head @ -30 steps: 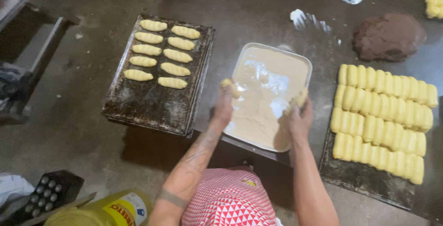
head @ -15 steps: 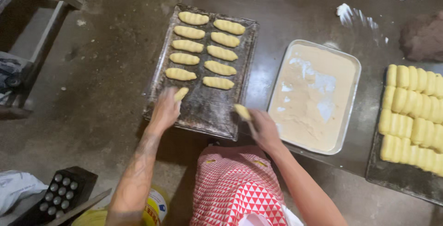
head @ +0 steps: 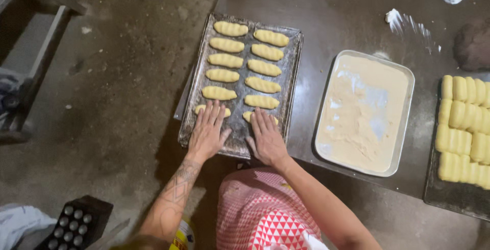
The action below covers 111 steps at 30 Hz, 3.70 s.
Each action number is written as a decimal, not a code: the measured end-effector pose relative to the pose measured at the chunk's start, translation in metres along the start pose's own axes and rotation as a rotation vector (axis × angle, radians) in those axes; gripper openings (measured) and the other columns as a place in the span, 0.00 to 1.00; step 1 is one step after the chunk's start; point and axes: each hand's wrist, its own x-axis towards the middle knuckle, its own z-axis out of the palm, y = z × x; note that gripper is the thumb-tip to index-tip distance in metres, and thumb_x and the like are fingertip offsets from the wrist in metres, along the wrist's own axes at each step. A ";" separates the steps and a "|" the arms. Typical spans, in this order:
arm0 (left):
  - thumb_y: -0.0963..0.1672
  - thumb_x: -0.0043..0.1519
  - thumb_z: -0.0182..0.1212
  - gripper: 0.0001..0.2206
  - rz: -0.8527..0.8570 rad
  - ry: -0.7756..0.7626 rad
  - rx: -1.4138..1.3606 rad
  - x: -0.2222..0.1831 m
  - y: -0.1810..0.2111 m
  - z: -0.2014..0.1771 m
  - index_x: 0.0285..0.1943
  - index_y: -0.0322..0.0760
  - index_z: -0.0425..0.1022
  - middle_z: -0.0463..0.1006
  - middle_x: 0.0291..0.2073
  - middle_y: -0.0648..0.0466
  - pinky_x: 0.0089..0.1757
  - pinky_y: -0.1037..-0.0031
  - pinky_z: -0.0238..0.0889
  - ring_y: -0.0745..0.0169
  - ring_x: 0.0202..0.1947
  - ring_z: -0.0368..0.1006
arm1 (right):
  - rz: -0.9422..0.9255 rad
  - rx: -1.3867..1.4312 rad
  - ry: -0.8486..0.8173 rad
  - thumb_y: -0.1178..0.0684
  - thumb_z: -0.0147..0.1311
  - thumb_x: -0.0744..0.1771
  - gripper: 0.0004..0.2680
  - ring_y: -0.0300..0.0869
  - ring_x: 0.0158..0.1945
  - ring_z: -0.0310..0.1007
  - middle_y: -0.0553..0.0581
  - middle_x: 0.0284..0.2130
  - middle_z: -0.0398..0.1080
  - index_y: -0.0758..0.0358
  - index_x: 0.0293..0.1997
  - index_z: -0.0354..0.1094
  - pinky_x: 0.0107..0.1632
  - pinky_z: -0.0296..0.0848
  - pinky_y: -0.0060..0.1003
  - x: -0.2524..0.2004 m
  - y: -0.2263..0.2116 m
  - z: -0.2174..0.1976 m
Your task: The person coats pieces of dough in a tray of flour and arranges them on a baking tray by hand.
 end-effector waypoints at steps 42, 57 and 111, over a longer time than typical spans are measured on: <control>0.47 0.65 0.59 0.19 -0.224 -0.650 -1.291 0.253 0.632 0.311 0.63 0.35 0.70 0.78 0.45 0.58 0.44 0.71 0.68 0.62 0.41 0.73 | 1.094 -0.171 0.487 0.48 0.55 0.69 0.26 0.68 0.71 0.52 0.78 0.68 0.57 0.77 0.71 0.52 0.73 0.49 0.54 -0.411 0.564 -0.199; 0.38 0.58 0.60 0.24 -0.301 -0.191 -1.409 0.232 0.649 0.326 0.65 0.35 0.60 0.71 0.41 0.44 0.42 0.58 0.65 0.50 0.39 0.71 | 0.993 1.243 1.616 0.52 0.42 0.72 0.15 0.51 0.49 0.72 0.63 0.44 0.71 0.65 0.66 0.56 0.52 0.76 0.46 -0.451 0.533 -0.230; 0.53 0.70 0.43 0.20 -0.667 -0.126 -1.465 0.230 0.388 0.080 0.64 0.42 0.63 0.73 0.50 0.56 0.46 0.63 0.64 0.63 0.46 0.69 | 0.551 1.127 1.361 0.60 0.50 0.71 0.14 0.44 0.48 0.72 0.62 0.51 0.66 0.65 0.64 0.56 0.54 0.77 0.44 -0.207 0.418 -0.218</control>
